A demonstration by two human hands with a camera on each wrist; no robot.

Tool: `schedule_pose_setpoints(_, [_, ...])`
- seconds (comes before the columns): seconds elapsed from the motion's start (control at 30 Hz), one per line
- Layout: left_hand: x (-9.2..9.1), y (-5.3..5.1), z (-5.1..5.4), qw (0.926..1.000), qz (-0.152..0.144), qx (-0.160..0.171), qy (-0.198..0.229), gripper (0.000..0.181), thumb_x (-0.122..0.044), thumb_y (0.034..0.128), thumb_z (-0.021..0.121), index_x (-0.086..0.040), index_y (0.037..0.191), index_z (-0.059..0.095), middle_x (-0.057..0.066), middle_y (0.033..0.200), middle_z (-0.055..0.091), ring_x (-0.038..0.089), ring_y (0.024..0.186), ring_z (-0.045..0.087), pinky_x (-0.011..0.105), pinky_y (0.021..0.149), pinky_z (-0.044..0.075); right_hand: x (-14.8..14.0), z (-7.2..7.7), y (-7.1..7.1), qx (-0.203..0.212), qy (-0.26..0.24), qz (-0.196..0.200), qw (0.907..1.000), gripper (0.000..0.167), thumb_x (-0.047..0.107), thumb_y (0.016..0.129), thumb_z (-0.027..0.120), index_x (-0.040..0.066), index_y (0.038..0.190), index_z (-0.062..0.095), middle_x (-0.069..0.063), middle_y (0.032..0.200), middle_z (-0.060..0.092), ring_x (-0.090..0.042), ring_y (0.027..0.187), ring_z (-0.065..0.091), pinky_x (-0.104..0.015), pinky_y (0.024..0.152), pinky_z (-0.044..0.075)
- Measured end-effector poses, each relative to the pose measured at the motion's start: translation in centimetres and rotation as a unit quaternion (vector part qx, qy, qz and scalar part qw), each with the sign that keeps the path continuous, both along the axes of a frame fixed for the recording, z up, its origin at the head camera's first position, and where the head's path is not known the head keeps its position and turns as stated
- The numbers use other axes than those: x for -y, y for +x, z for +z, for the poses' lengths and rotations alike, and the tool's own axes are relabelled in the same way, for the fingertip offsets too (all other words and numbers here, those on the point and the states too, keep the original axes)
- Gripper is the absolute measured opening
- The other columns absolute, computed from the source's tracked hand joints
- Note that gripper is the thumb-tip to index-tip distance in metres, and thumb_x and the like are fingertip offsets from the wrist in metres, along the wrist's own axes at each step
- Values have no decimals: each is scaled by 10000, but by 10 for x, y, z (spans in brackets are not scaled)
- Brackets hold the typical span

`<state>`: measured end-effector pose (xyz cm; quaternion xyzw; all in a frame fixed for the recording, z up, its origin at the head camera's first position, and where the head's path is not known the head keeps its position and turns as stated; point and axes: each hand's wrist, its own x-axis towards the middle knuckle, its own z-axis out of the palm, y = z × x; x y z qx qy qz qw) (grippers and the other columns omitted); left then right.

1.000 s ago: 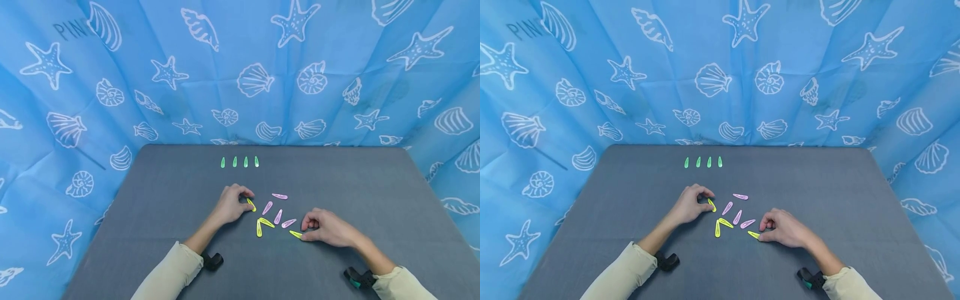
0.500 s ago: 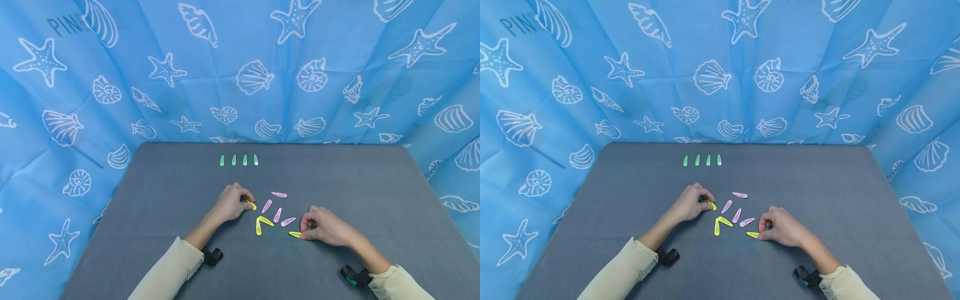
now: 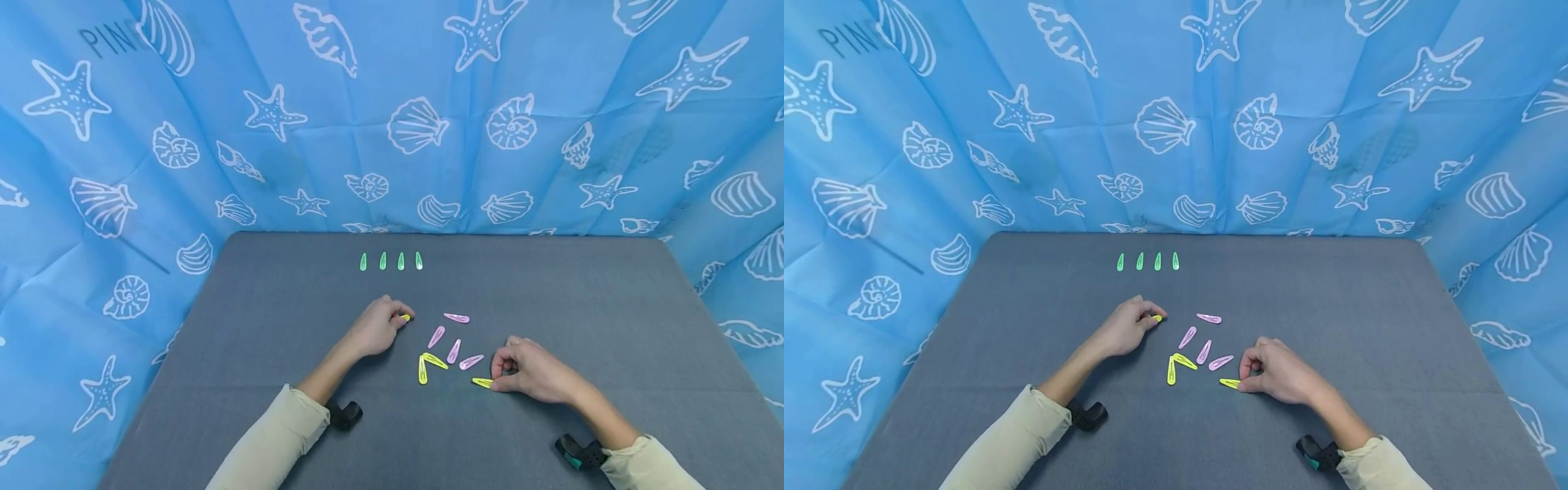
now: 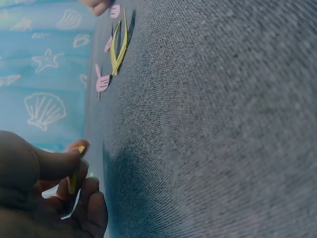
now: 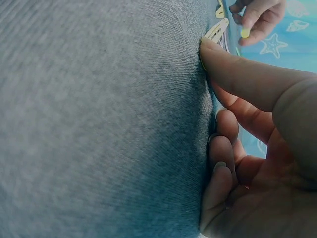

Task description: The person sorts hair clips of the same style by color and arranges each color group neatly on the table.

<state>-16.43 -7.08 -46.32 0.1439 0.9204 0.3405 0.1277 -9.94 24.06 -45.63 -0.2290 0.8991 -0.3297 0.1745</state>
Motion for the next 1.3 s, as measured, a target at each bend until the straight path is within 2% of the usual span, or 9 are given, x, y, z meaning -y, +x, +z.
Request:
schedule_pose_setpoints(0.27, [-1,-3,3,9971,486,-252,527,46,-146,939,745,-147,940,700,-36,843,668,92,734,587,271,680,475,0,0,1,-15,26,-26,10000,183,327,831,843,265,800,673,31,830,512,-59,778,427,-225,677,334])
schedule_pose_setpoints(0.4, [0,-2,4,9979,425,-491,-91,75,-87,938,706,-135,984,741,-12,875,701,121,730,590,283,673,474,0,0,0,-38,33,-32,10000,186,325,830,843,263,797,671,34,828,513,-58,780,429,-225,678,335])
schedule_pose_setpoints(0.5, [2,-1,2,9947,271,-689,-717,183,-63,950,647,-129,1056,781,20,960,716,176,861,615,339,778,502,1,0,0,-22,50,-34,10000,191,330,829,844,262,797,668,38,829,513,-55,780,429,-225,680,332])
schedule_pose_setpoints(0.57, [5,-3,2,9932,258,-757,-842,189,-63,958,641,-128,1051,792,35,990,710,213,951,599,381,854,495,1,0,0,-24,59,-36,10000,193,332,828,844,262,796,667,40,829,512,-55,781,430,-226,680,331])
schedule_pose_setpoints(0.77, [22,-19,13,9941,1024,-353,87,39,-167,976,699,-138,962,721,25,871,691,188,791,585,337,714,463,0,-1,-1,-8,133,-76,9999,192,318,825,845,269,786,664,44,824,512,-57,780,436,-224,684,338])
schedule_pose_setpoints(0.87, [35,-30,18,9898,1341,-226,435,117,-191,958,727,-127,1056,733,31,874,730,148,738,629,299,661,465,0,-1,-1,28,183,-119,9998,194,310,823,847,276,780,660,46,820,512,-56,777,438,-222,687,342])
schedule_pose_setpoints(1.0, [49,-42,19,9860,1490,160,726,269,-169,981,683,-92,1238,713,97,908,761,192,778,703,297,665,502,1,-2,0,12,195,-126,9997,195,325,824,847,265,787,665,44,823,507,-52,775,423,-224,679,333])
schedule_pose_setpoints(1.1, [55,-50,17,9815,1582,542,936,244,-175,1001,645,-64,1210,705,133,945,756,230,805,730,305,682,538,1,-3,1,-14,189,-130,9997,198,342,823,848,258,794,670,43,826,504,-50,776,413,-225,674,328])
schedule_pose_setpoints(1.3, [63,-59,10,9844,1619,503,467,208,-284,985,688,-100,1063,746,75,1011,770,208,863,682,326,719,491,2,-2,2,-13,167,-172,9997,195,345,827,844,259,796,671,41,822,501,-58,774,406,-226,670,320])
